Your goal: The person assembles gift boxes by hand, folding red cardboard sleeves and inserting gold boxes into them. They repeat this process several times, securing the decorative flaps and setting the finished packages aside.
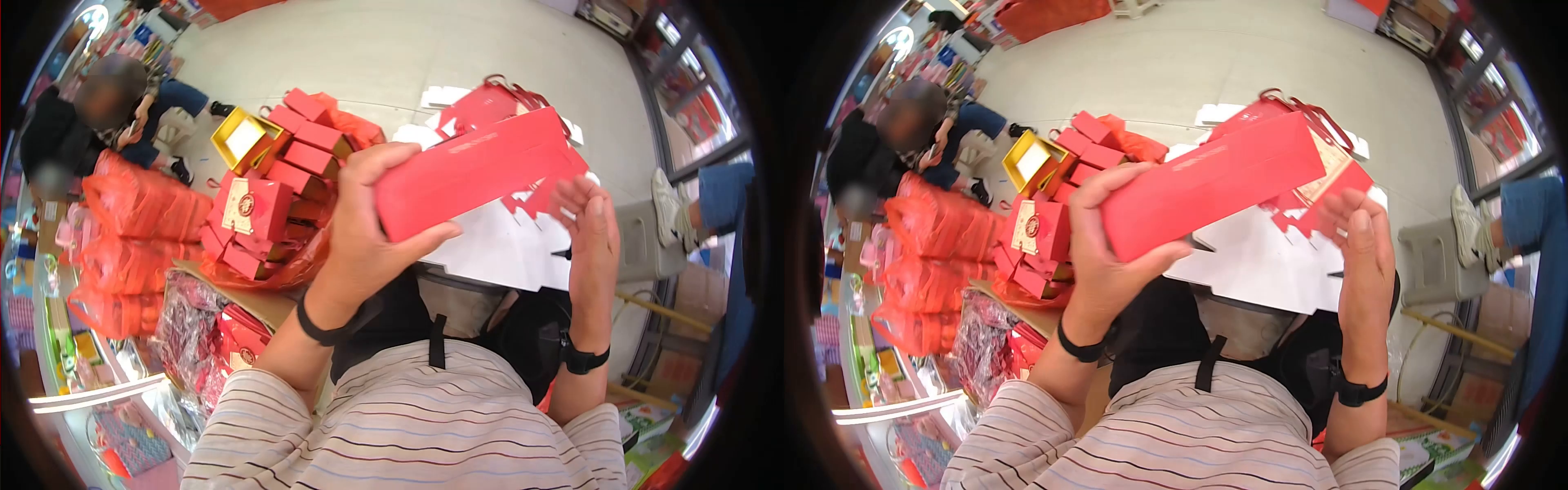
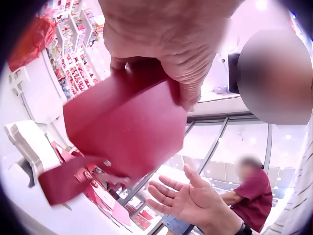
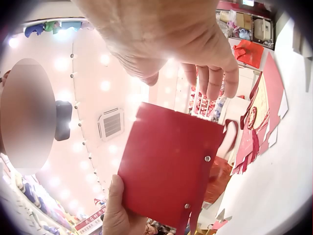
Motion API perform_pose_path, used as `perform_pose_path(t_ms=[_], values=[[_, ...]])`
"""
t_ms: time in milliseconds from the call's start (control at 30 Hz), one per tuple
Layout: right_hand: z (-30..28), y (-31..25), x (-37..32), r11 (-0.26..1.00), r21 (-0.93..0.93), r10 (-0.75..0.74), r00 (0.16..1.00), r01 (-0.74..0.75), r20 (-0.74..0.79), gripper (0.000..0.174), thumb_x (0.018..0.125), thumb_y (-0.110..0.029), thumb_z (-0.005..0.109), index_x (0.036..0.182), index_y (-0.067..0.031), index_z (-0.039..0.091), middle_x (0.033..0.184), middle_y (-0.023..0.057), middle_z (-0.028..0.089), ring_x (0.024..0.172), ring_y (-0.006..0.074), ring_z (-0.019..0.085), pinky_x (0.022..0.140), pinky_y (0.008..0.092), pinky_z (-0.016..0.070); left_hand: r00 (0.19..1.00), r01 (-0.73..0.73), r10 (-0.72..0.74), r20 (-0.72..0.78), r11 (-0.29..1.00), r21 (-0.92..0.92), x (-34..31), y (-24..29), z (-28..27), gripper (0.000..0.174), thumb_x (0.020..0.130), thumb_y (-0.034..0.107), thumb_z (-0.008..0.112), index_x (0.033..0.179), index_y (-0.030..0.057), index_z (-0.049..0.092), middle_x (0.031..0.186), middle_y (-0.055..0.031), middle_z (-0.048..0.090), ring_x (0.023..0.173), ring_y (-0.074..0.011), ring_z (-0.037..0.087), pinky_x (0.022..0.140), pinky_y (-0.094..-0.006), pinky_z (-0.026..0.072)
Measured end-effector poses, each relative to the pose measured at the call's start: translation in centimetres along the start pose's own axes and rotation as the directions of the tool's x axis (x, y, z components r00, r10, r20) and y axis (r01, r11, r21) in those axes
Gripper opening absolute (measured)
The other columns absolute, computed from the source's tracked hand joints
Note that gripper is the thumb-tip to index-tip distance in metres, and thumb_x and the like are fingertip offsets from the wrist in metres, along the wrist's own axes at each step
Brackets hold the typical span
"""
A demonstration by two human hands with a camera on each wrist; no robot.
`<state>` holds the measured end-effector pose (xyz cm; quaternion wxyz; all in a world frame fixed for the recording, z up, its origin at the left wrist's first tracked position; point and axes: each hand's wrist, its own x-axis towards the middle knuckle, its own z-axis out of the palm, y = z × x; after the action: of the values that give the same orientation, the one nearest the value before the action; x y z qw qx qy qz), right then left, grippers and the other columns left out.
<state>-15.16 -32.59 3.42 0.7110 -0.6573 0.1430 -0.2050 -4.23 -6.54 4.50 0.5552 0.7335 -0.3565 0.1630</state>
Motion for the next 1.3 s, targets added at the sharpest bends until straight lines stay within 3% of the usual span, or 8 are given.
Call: perform_pose_path(t_ms=[167,333,433,600,700,933,1233,1300], values=[[3.6,1.8,-0.2,0.883,0.347,0.196,0.919,-0.317,0.343,0.071,0.105,-0.056,0.055,0.148,0.0000,0.044,0.131,0.0152,0.063,0.122,0.0285,0.065,0.100,0.0474,0.0560,0.927,-0.357,0.304,0.220,0.895,0.268,-0.6,-0.3,2.6,0.078,0.068,0.011,0.092,0.136,0.0092,0.054,0.135,-0.0138,0.057,0.126,-0.0347,0.056,0.111,-0.0516,0.0436],[6.0,4.4,0.6,0.886,0.325,0.281,0.941,-0.330,0.190,0.061,0.105,-0.041,0.059,0.148,0.0002,0.045,0.139,0.0133,0.061,0.124,0.0219,0.063,0.107,0.0387,0.0514,0.805,-0.360,0.293,0.515,0.932,0.033,-3.1,-0.8,3.2,0.072,0.077,0.020,0.085,0.142,0.0132,0.055,0.142,-0.0129,0.055,0.135,-0.0322,0.052,0.118,-0.0550,0.0370],[6.4,5.0,1.1,0.846,0.399,0.301,0.934,-0.354,0.191,0.055,0.105,-0.034,0.059,0.146,0.0014,0.047,0.141,0.0143,0.061,0.126,0.0208,0.062,0.109,0.0370,0.0491,0.836,-0.400,0.364,0.411,0.917,0.002,-1.1,-2.4,0.0,0.060,0.079,0.017,0.084,0.134,0.0111,0.061,0.136,-0.0131,0.059,0.133,-0.0322,0.054,0.116,-0.0518,0.0397],[5.2,6.3,1.5,0.739,0.523,0.406,0.900,-0.425,0.157,0.053,0.106,-0.036,0.055,0.146,-0.0011,0.051,0.137,0.0129,0.065,0.124,0.0234,0.065,0.107,0.0386,0.0523,0.974,0.209,-0.160,-0.160,0.907,0.365,3.7,-13.1,-10.8,0.036,0.095,0.007,0.067,0.130,0.0025,0.061,0.127,-0.0137,0.062,0.111,-0.0249,0.063,0.095,-0.0342,0.0511],[4.1,6.9,1.9,0.673,0.578,0.416,0.882,-0.461,0.220,0.049,0.108,-0.033,0.052,0.143,-0.0003,0.053,0.134,0.0130,0.067,0.121,0.0236,0.066,0.105,0.0371,0.0540,0.988,0.152,-0.066,-0.140,0.595,0.789,1.4,-26.9,-19.2,0.053,0.093,0.022,0.071,0.138,-0.0005,0.054,0.136,-0.0228,0.058,0.120,-0.0408,0.060,0.101,-0.0465,0.0517],[3.2,6.8,1.9,0.634,0.624,0.378,0.887,-0.457,0.266,0.046,0.110,-0.030,0.046,0.148,-0.0032,0.048,0.140,0.0139,0.063,0.125,0.0227,0.064,0.107,0.0374,0.0539,0.724,0.495,-0.645,-0.244,0.240,0.835,-1.9,-32.3,-24.0,0.059,0.096,0.024,0.066,0.148,0.0022,0.047,0.140,-0.0258,0.056,0.122,-0.0451,0.062,0.101,-0.0498,0.0525],[2.4,7.8,1.9,0.829,0.456,0.211,0.936,-0.325,0.283,0.051,0.110,-0.031,0.048,0.149,0.0005,0.045,0.136,0.0172,0.062,0.118,0.0253,0.066,0.096,0.0369,0.0573,0.832,0.375,-0.512,-0.214,0.235,0.897,-1.5,-31.2,-24.1,0.023,0.099,0.021,0.061,0.116,0.0063,0.063,0.111,-0.0206,0.070,0.103,-0.0417,0.067,0.085,-0.0514,0.0529],[0.9,8.1,2.3,0.382,0.771,0.193,0.860,-0.509,0.472,0.060,0.109,-0.033,0.052,0.152,0.0065,0.039,0.131,0.0231,0.062,0.106,0.0274,0.068,0.082,0.0344,0.0614,0.883,0.371,-0.412,-0.225,0.320,0.871,-0.3,-28.2,-23.1,0.021,0.100,0.019,0.059,0.117,0.0057,0.063,0.111,-0.0204,0.069,0.102,-0.0413,0.067,0.084,-0.0498,0.0532]])
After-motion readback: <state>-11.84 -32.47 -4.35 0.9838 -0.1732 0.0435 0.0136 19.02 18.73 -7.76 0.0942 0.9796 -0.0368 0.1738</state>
